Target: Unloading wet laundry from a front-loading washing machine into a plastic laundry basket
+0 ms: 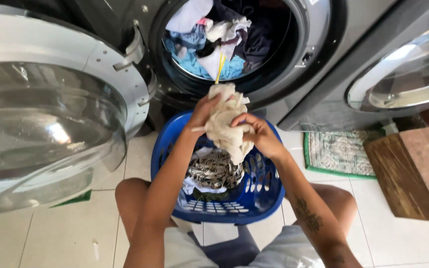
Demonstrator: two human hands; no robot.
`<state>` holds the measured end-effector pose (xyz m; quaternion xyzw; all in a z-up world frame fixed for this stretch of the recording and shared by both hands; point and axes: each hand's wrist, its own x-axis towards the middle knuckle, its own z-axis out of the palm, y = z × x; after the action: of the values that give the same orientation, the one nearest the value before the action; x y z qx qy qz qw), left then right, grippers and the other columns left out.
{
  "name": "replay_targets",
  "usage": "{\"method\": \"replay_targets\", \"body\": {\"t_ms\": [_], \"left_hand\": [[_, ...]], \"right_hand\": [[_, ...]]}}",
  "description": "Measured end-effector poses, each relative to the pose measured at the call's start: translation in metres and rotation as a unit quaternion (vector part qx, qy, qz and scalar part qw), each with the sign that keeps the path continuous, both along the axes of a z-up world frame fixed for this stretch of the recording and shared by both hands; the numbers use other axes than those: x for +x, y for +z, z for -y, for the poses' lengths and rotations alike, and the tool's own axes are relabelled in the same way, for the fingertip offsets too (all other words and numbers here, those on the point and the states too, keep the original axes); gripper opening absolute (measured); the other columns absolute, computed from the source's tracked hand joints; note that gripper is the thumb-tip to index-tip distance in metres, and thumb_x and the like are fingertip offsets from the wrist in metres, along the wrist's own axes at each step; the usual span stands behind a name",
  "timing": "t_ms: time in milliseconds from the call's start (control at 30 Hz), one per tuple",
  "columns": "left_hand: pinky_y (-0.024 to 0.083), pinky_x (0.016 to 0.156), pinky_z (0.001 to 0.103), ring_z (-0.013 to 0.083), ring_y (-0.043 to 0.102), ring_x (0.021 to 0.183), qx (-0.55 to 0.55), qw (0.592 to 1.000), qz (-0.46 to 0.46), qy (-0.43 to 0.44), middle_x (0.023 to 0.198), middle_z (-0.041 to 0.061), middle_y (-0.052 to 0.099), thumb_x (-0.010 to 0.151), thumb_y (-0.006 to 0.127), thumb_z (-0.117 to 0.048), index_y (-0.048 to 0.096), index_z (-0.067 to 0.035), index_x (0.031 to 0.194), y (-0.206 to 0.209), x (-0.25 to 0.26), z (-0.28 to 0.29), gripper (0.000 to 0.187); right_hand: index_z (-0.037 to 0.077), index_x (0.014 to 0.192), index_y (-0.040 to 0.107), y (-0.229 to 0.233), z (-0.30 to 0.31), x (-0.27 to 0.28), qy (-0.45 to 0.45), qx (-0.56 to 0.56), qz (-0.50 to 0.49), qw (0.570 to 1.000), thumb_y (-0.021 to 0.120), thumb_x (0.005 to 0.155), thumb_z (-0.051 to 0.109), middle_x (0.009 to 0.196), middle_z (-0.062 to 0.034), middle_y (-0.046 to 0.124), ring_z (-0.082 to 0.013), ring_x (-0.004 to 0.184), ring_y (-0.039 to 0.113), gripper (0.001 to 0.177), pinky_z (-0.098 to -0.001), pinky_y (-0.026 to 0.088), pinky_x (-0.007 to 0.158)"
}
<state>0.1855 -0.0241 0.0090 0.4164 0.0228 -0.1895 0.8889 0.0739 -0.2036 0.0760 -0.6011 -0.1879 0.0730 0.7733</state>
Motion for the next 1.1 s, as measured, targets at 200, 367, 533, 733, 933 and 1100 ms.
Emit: {"method": "replay_targets", "body": {"t_ms": [200, 367, 533, 733, 933, 1100], "left_hand": [[0.058, 0.089, 0.038, 0.0164, 0.071, 0.096, 0.213, 0.967, 0.136, -0.023, 0.105, 0.006, 0.075, 0.098, 0.072, -0.040, 0.075, -0.012, 0.118, -0.021, -0.056, -0.011, 0.035], [0.059, 0.063, 0.042, 0.0268, 0.072, 0.080, 0.389, 0.910, 0.140, -0.012, 0.092, 0.016, 0.074, 0.101, 0.064, -0.042, 0.074, -0.007, 0.115, -0.131, -0.062, -0.068, 0.039], [0.062, 0.066, 0.059, 0.0435, 0.071, 0.090, 0.327, 0.944, -0.016, 0.038, 0.113, 0.021, 0.064, 0.096, 0.071, -0.025, 0.058, -0.004, 0.134, -0.095, -0.112, -0.098, 0.045], [0.066, 0.069, 0.060, 0.0330, 0.065, 0.104, 0.235, 0.967, -0.059, 0.074, 0.124, 0.015, 0.061, 0.101, 0.063, -0.018, 0.052, -0.006, 0.138, -0.048, -0.139, -0.109, 0.040], [0.060, 0.080, 0.054, 0.0395, 0.074, 0.091, 0.625, 0.738, 0.205, -0.152, 0.086, 0.019, 0.076, 0.088, 0.071, -0.051, 0.075, -0.002, 0.091, -0.049, -0.163, -0.074, 0.050], [0.058, 0.088, 0.050, 0.0224, 0.069, 0.101, 0.318, 0.940, 0.068, -0.106, 0.099, 0.008, 0.072, 0.087, 0.082, -0.048, 0.064, -0.010, 0.101, -0.027, -0.178, -0.031, 0.044]], "right_hand": [[0.000, 0.111, 0.066, -0.071, 0.021, -0.046, -0.067, -0.058, -0.108, 0.990, 0.071, 0.079, -0.002, 0.090, -0.0095, 0.074, -0.0157, 0.080, 0.072, 0.032, -0.0298, 0.057, 0.072], [-0.001, 0.109, 0.064, -0.096, 0.038, -0.052, -0.096, -0.057, -0.101, 0.989, 0.073, 0.085, -0.002, 0.096, -0.0108, 0.071, -0.0189, 0.094, 0.072, 0.026, -0.0338, 0.057, 0.085], [0.004, 0.109, 0.063, -0.062, 0.030, -0.061, -0.055, -0.097, -0.076, 0.991, 0.080, 0.088, 0.002, 0.092, -0.0076, 0.070, -0.0134, 0.091, 0.064, 0.027, -0.0314, 0.053, 0.083], [0.005, 0.109, 0.061, -0.059, 0.009, -0.063, -0.015, -0.127, -0.070, 0.989, 0.082, 0.087, 0.004, 0.087, -0.0036, 0.064, -0.0134, 0.086, 0.057, 0.030, -0.0304, 0.047, 0.078], [0.005, 0.099, 0.061, -0.068, -0.004, -0.065, -0.031, -0.041, -0.115, 0.992, 0.079, 0.082, -0.007, 0.079, 0.0003, 0.056, -0.0113, 0.080, 0.059, 0.028, -0.0274, 0.045, 0.074], [-0.001, 0.099, 0.065, -0.067, -0.009, -0.071, -0.067, -0.104, -0.044, 0.991, 0.087, 0.079, -0.007, 0.083, -0.0096, 0.067, -0.0144, 0.085, 0.065, 0.030, -0.0321, 0.053, 0.077]]}}
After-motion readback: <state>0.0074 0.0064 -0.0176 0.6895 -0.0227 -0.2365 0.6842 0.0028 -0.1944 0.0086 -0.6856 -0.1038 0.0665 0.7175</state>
